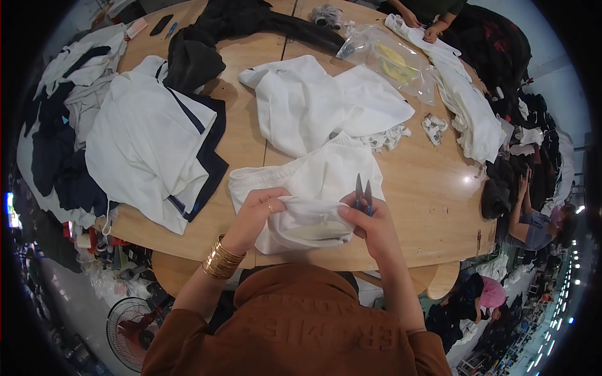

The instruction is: Trimming loose threads and inspecting white shorts in a textile factory.

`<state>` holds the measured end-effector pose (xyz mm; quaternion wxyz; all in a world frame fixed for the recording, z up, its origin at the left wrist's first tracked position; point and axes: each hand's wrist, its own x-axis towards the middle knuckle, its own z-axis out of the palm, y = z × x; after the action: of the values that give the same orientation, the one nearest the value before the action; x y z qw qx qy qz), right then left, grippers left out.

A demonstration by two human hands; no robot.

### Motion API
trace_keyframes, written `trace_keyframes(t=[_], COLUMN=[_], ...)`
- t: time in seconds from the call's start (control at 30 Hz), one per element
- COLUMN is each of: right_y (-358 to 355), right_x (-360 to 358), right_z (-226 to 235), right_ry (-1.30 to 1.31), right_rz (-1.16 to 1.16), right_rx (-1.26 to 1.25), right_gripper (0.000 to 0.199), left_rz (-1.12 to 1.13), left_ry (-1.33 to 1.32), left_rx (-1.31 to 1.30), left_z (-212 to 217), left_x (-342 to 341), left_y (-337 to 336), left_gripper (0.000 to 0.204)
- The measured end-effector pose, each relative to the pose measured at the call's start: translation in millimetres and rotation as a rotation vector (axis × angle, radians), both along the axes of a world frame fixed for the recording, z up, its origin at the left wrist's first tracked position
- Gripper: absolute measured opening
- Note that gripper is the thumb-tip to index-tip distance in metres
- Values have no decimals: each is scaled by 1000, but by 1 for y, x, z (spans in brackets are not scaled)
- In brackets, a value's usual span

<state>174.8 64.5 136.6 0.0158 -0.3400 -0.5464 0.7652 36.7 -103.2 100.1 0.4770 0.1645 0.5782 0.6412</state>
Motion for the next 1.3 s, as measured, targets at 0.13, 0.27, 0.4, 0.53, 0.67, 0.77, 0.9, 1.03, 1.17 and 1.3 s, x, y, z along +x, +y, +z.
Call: trace_keyframes(t=[0.13, 0.27, 0.4, 0.53, 0.67, 0.77, 0.9, 1.03, 1.17, 1.3], right_y=[4, 5, -8, -7, -6, -22, -40, -20, -23, -29], right_x=[-1, 0, 4, 3, 4, -6, -12, 12, 15, 7], right_z=[10, 14, -2, 4, -1, -3, -19, -39, -58, -54], right_ry=[-35, 3, -68, 4, 81, 81, 350, 255, 306, 372], right_rz=[-53, -21, 14, 120, 201, 34, 4, -35, 84, -167], right_rx=[-134, -189, 66, 88, 397, 569, 1066, 1032, 837, 862], right_gripper=[14, 13, 12, 12, 15, 15, 21, 26, 34, 17], left_rz=[76, -97, -243, -522, -482, -375, -147, -268, -208, -248], left_ry=[-281, -252, 711, 572, 262, -35, -285, -171, -232, -268], left_rx=[63, 135, 209, -60, 87, 15, 43, -171, 43, -151], left_z=[0, -4, -14, 5, 4, -3, -24, -9, -20, -5], left_x=[-4, -17, -10, 7, 6, 5, 3, 17, 19, 14], left_y=[3, -1, 6, 25, 20, 11, 5, 43, 29, 30], left_gripper=[21, 27, 38, 34, 29, 29, 29, 28, 26, 30])
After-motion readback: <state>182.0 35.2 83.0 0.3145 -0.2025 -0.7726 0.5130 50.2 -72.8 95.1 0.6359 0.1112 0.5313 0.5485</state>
